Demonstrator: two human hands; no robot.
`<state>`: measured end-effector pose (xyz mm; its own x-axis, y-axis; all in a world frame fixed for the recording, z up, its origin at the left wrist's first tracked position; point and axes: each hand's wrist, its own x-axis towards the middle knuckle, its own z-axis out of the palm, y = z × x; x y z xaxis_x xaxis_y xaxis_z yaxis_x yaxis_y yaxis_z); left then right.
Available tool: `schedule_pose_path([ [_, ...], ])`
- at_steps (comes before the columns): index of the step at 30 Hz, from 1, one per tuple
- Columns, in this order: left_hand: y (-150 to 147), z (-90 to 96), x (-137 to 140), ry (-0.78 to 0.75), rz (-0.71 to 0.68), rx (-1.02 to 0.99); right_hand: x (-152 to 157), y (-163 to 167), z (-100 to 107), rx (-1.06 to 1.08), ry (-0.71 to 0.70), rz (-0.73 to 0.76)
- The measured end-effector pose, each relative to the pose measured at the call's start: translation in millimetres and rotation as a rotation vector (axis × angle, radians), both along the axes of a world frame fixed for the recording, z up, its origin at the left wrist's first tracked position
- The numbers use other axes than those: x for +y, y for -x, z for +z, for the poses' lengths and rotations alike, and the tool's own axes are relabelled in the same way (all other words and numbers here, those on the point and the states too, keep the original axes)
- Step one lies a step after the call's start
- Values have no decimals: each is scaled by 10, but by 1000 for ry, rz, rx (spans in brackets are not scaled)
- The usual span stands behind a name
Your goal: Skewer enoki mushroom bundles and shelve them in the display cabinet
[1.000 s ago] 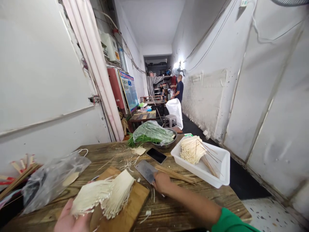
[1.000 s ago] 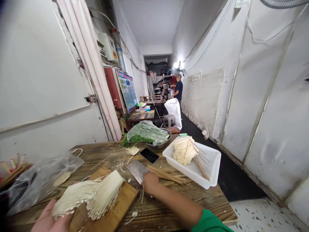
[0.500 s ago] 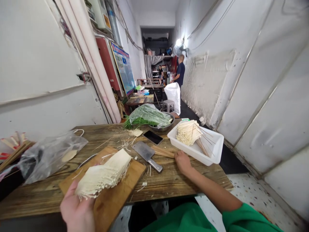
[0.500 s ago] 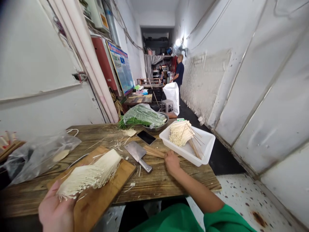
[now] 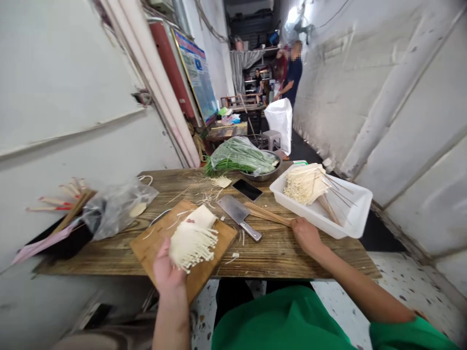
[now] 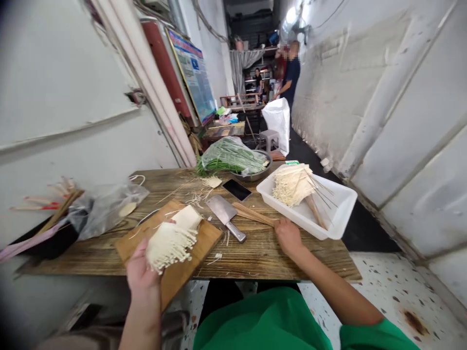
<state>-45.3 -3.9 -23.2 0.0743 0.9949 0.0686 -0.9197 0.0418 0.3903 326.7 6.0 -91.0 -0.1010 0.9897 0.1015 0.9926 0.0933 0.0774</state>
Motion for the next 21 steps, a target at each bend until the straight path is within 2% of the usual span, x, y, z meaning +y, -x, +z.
schedule_pose_path([
  [3,-177,7,-10,5,-16,24,-16,-125,-93,-50,-21,33],
  [7,-271,-71,-14,-3,-101,36,-40,-224,-181,-123,-18,61],
  [14,-320,-177,67,36,-165,62,3,-139,-127,-135,55,60],
  [21,-375,-170,67,68,-181,48,-19,-183,-173,-116,5,52],
])
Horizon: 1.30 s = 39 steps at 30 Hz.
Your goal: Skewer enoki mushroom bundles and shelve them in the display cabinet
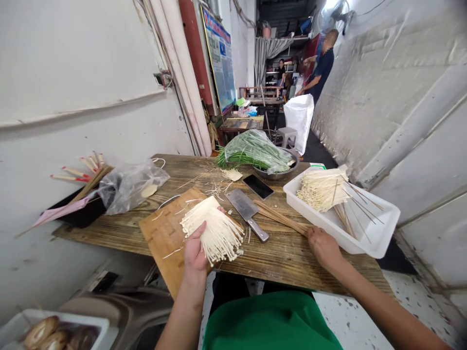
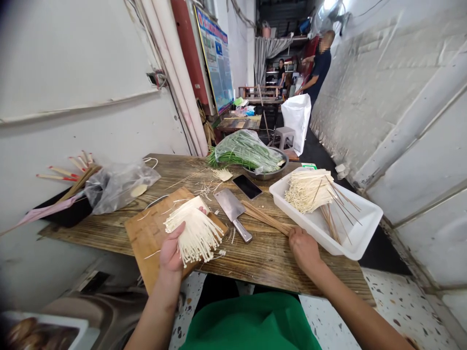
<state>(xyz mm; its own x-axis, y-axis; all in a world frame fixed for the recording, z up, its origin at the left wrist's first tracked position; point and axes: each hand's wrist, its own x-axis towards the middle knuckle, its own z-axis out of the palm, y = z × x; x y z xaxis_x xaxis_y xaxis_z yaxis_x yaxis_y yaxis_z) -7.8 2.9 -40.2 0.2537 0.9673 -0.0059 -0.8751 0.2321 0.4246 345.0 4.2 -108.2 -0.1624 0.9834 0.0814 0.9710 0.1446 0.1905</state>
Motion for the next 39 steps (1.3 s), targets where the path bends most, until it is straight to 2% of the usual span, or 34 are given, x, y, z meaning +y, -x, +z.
schedule_pose_path([
  [10,-27,8,4,-98,-36,-156,-35,-7,99,-78,-27,-9],
  [16,96,-86,-138,-275,-184,-274,-120,-82,-44,-104,-125,-58],
  [21,248,-142,-266,-362,-212,-352,-322,-346,-176,-62,-158,-13],
  [25,237,-168,-336,-354,-169,-377,-527,-571,-214,-5,-170,-61],
  [34,11,-187,-369,-215,-107,-293,-902,-1027,-160,65,-120,-221],
  [36,-15,-177,-362,-200,-124,-281,-883,-1027,-187,80,-134,-208],
  [39,-62,-160,-351,-209,-147,-283,-741,-854,-212,119,-164,-157],
])
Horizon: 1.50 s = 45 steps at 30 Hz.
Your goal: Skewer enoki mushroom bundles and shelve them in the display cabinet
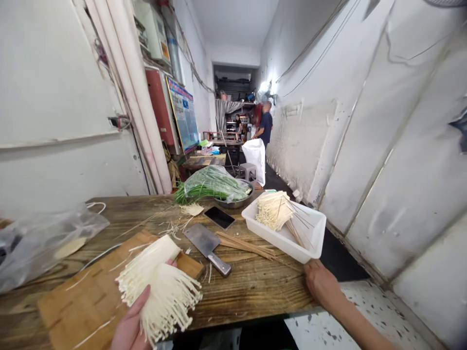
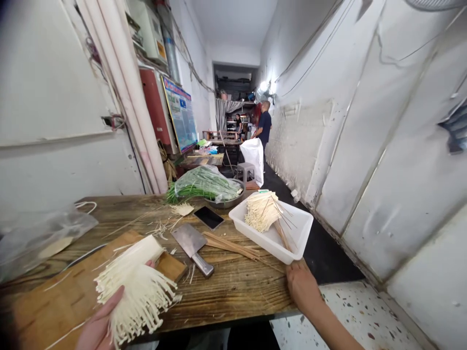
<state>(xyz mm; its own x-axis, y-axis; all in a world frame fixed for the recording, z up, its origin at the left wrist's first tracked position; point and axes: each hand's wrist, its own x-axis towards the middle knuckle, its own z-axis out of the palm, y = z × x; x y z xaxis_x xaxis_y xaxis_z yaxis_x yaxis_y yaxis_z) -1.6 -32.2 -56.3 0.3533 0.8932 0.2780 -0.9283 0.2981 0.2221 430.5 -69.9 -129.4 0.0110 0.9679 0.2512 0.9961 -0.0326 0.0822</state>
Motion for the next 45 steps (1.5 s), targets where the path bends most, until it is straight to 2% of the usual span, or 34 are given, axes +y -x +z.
schedule_pose_path([
  [5,-127,50,-14,-49,-7,12,243,410,46,65,-32,107],
  [8,-199,83,-31,-56,-8,30,243,475,72,101,-79,161],
  [11,-233,94,-31,-74,-43,0,130,350,59,152,-87,188],
  [14,-234,78,9,-100,-89,-5,-71,92,27,215,-58,150],
  [19,-261,39,199,-70,-105,121,-466,-351,24,311,-79,101],
  [22,-295,28,332,-17,-81,217,-604,-380,80,358,-170,38],
  [24,-311,14,389,13,-85,276,-609,-228,178,428,-201,44],
  [27,-324,-19,407,51,-144,346,-466,206,424,583,-126,231],
  [30,-332,-40,373,83,-222,386,-171,677,694,684,-7,465],
  [34,-331,-13,344,139,-280,442,289,1032,895,676,-63,749],
  [39,-310,25,388,170,-275,520,641,1102,883,525,-144,829],
  [45,-342,13,438,149,-216,532,716,1055,858,450,-174,827],
])
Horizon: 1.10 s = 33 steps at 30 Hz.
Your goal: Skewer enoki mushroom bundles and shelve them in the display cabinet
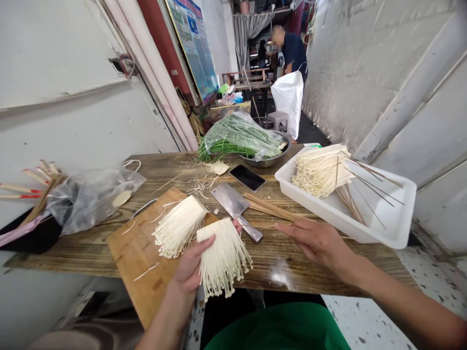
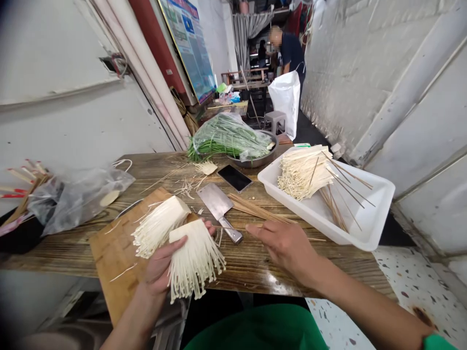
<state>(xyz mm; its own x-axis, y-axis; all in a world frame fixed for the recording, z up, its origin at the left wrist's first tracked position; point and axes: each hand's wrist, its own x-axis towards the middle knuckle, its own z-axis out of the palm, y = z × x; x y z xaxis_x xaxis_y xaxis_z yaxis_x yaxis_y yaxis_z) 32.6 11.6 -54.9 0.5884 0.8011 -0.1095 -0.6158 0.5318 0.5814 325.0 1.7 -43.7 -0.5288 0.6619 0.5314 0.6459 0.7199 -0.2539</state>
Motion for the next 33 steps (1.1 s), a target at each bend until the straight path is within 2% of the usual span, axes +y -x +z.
schedule_pose_path([
  [9,-37,-20,-14,23,66,96,-81,-84,37,-96,-4,-19],
  [22,-79,27,-31,43,70,133,-161,-127,80,-140,-21,-43],
  [33,-70,40,-29,167,103,189,-160,-87,238,-192,-73,-54],
])
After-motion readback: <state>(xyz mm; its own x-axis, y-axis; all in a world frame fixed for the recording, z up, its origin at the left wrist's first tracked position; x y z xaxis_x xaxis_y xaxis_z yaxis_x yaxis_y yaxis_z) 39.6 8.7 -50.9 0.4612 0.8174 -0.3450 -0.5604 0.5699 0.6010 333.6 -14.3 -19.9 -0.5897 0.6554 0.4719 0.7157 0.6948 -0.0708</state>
